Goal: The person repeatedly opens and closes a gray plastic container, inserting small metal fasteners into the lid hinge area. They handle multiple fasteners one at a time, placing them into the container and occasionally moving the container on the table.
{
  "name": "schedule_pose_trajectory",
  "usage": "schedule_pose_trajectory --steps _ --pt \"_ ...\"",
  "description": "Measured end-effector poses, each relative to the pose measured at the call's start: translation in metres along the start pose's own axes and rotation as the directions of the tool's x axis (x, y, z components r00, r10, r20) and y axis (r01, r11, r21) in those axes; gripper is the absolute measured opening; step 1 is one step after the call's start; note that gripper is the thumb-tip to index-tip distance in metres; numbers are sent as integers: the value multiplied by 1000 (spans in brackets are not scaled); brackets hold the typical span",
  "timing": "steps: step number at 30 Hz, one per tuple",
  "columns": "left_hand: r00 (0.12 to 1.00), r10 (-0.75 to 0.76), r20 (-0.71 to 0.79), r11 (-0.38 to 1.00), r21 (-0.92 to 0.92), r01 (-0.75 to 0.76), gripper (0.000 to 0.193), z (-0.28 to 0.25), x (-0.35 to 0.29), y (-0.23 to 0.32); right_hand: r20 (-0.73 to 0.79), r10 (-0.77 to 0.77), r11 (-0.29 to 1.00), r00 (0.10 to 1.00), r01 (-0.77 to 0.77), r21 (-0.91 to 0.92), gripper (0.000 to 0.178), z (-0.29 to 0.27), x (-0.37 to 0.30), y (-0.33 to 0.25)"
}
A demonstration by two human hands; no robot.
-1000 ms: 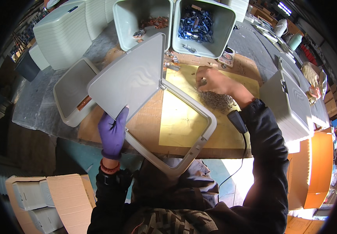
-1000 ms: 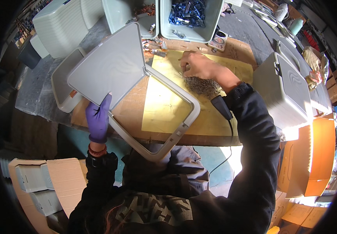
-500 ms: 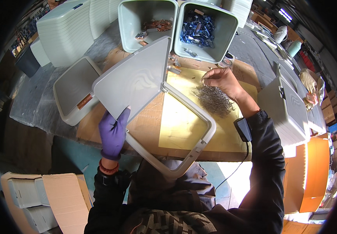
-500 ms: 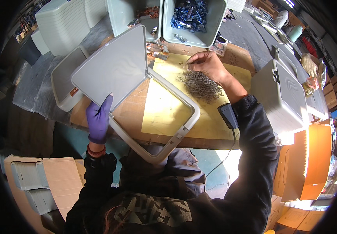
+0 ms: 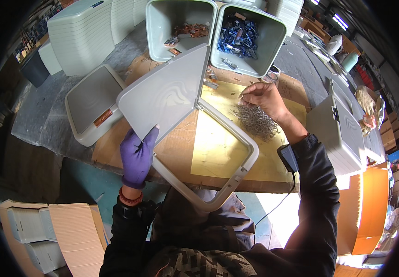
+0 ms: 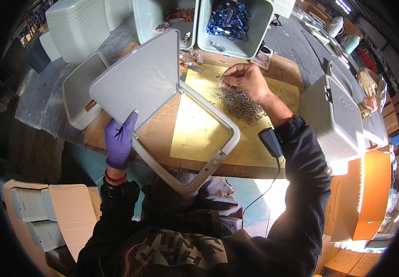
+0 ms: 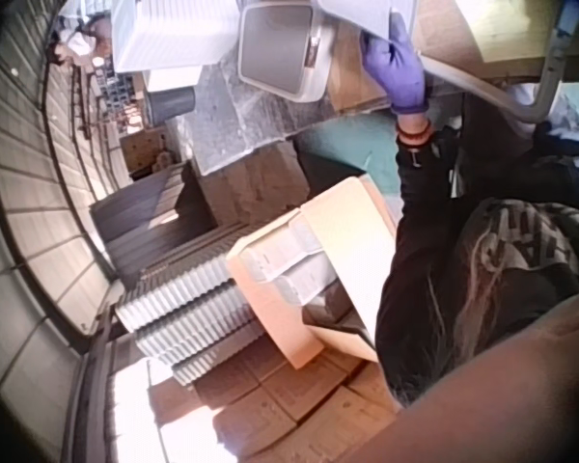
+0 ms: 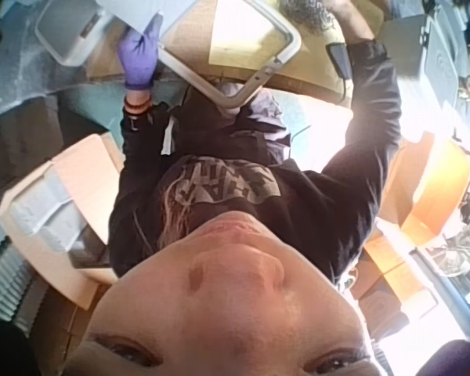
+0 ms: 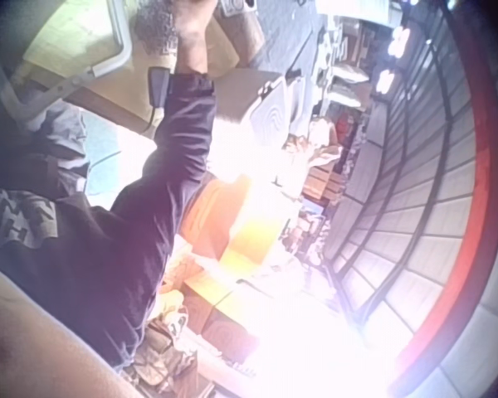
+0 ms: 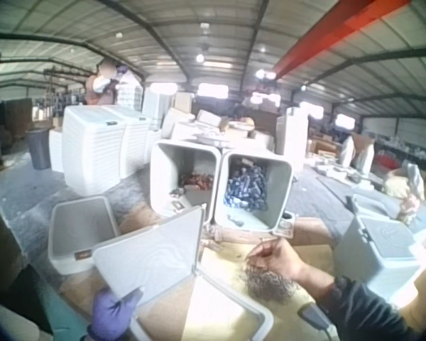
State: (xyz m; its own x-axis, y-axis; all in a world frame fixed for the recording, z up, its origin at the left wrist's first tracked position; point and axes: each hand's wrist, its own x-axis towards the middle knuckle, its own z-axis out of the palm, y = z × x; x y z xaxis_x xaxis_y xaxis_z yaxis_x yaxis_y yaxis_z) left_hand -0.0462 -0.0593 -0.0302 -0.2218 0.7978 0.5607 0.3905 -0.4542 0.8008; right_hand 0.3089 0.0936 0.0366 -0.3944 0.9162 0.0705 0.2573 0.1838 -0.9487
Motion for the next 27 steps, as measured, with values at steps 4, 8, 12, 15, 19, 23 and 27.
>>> schedule_pose_trajectory --steps 4,8,12,15,19,23,27 --pt "1000 -10 6 1000 -4 10 16 0 0 5 109 -356 700 928 342 -627 13 12 -4 -8" --pt "1000 -26 13 1000 2 26 16 0 0 10 628 -342 113 699 694 -711 28 32 -4 -22" --pt "1000 18 -9 999 -28 -18 14 2 1 9 501 -537 393 679 726 -564 14 57 3 -32" --pt "999 48 -26 999 -13 -48 13 4 2 7 325 -515 632 793 608 -481 10 77 9 -32" --pt "999 50 -18 999 -2 -50 14 3 3 8 108 -289 846 951 307 -435 13 92 20 -29" --pt "997 69 -27 997 32 -68 14 2 3 10 123 -470 711 874 458 -533 12 99 24 -25" --pt "998 47 -29 998 51 -46 15 2 2 11 94 -338 810 937 340 -477 12 101 22 -22"
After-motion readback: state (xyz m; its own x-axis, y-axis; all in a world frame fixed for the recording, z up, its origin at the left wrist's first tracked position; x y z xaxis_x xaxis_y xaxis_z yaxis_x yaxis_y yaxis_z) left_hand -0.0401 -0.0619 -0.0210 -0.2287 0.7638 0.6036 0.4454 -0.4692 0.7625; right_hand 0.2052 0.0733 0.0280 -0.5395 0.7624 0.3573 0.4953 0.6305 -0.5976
